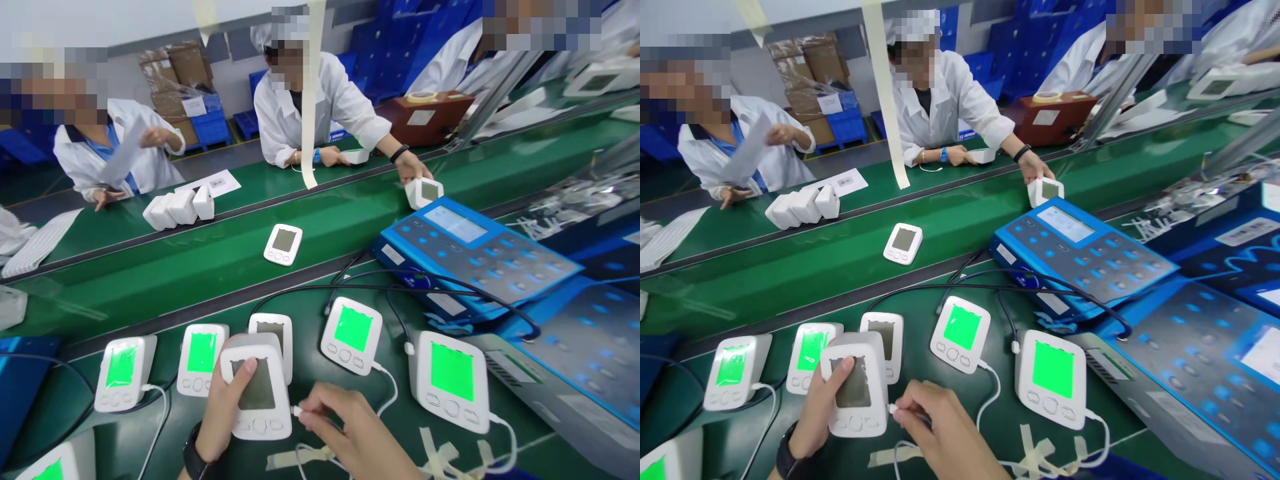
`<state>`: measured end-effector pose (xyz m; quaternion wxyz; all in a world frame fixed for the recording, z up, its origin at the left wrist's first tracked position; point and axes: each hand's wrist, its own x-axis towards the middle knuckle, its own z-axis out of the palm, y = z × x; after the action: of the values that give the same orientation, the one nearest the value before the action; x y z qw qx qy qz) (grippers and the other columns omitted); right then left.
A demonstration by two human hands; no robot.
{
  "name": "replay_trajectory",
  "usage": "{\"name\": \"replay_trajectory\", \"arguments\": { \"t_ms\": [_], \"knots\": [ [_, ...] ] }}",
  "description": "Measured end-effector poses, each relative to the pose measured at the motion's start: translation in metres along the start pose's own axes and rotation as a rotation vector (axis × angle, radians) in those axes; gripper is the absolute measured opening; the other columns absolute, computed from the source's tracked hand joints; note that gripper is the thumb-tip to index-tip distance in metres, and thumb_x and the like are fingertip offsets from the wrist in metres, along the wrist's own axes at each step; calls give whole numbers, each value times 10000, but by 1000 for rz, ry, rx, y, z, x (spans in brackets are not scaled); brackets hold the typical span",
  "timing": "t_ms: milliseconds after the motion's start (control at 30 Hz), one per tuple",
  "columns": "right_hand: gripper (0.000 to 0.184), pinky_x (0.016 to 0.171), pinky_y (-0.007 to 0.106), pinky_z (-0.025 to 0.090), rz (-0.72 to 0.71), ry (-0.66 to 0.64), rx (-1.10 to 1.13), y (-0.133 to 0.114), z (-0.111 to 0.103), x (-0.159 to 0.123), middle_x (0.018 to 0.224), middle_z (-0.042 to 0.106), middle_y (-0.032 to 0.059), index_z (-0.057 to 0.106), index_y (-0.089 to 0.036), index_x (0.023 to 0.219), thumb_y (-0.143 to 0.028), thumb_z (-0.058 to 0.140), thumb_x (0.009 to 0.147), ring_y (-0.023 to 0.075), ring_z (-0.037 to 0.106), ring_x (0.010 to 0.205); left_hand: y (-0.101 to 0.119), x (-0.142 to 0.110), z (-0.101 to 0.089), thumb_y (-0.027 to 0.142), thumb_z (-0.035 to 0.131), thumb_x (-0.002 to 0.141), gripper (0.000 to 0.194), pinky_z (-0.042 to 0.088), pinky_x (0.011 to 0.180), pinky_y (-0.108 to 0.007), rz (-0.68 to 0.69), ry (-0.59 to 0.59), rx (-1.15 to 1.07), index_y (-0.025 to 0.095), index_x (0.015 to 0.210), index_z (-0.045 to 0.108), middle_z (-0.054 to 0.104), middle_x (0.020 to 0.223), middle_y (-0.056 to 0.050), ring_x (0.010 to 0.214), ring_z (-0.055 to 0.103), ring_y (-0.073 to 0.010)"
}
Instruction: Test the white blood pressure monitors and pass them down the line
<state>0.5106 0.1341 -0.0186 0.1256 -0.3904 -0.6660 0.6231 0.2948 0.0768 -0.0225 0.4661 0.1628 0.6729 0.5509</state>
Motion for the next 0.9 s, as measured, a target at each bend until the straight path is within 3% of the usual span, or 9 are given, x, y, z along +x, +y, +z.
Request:
{"name": "replay_trajectory", "arguments": {
  "t_ms": [100,300,400,500,567,633,733,833,900],
  "knots": [
    [173,718,289,461,-36,-22,-60,2,2,1,887,722,-11,697,-258,849,-302,625,999,194,668,823,0,1,-1,580,843,747,669,583,773,-333,21,-52,95,204,1273,667,765,1129,-104,977,720,-293],
    [206,737,272,504,-94,-49,-6,-1,2,5,868,750,-6,702,-255,876,-320,573,1022,200,709,828,3,3,3,609,829,738,668,569,831,-340,30,-20,135,215,1254,671,746,1185,-101,1031,701,-304],
    [267,796,337,541,-87,1,-128,0,0,4,956,778,39,706,-278,1183,-387,513,1035,255,724,877,-2,-2,8,627,850,689,675,562,907,-380,49,4,124,228,1208,688,733,1231,-113,1124,678,-351],
    [681,938,466,529,-25,126,-238,2,2,6,1182,757,125,522,-264,1513,-371,711,868,373,684,1078,-7,-10,14,655,844,684,695,542,1004,-443,41,-42,149,317,1265,665,715,1294,-96,1294,599,-393],
    [797,989,490,513,41,128,-83,4,6,9,1252,736,125,530,-258,1504,-311,795,754,403,650,1168,-3,-10,15,759,689,781,637,527,1038,-495,30,-128,140,368,1283,664,722,1273,-90,1332,573,-398],
    [719,981,477,523,38,66,218,7,12,14,1224,751,100,618,-247,1399,-364,829,722,399,667,1162,7,1,11,815,437,890,641,502,1065,-523,87,-238,213,352,1251,694,708,1284,-101,1323,574,-387],
    [749,1002,475,517,-31,-15,626,13,26,21,1226,756,94,647,-234,1344,-577,862,713,387,684,1158,29,36,1,697,312,979,628,439,1081,-574,393,-197,711,249,1139,721,692,1230,-155,1218,595,-388],
    [884,1033,482,508,-90,109,753,21,43,33,1285,729,112,570,-246,1420,-694,846,710,375,671,1189,39,76,-10,491,287,1009,545,439,946,-617,646,-155,1359,195,925,737,720,946,-183,981,626,-402],
    [944,1023,492,523,-150,211,765,26,53,43,1288,725,118,527,-253,1454,-750,817,706,372,683,1164,36,95,-18,382,225,1018,577,457,876,-580,701,-273,1537,191,911,759,741,890,-195,896,647,-385]
  ]
}}
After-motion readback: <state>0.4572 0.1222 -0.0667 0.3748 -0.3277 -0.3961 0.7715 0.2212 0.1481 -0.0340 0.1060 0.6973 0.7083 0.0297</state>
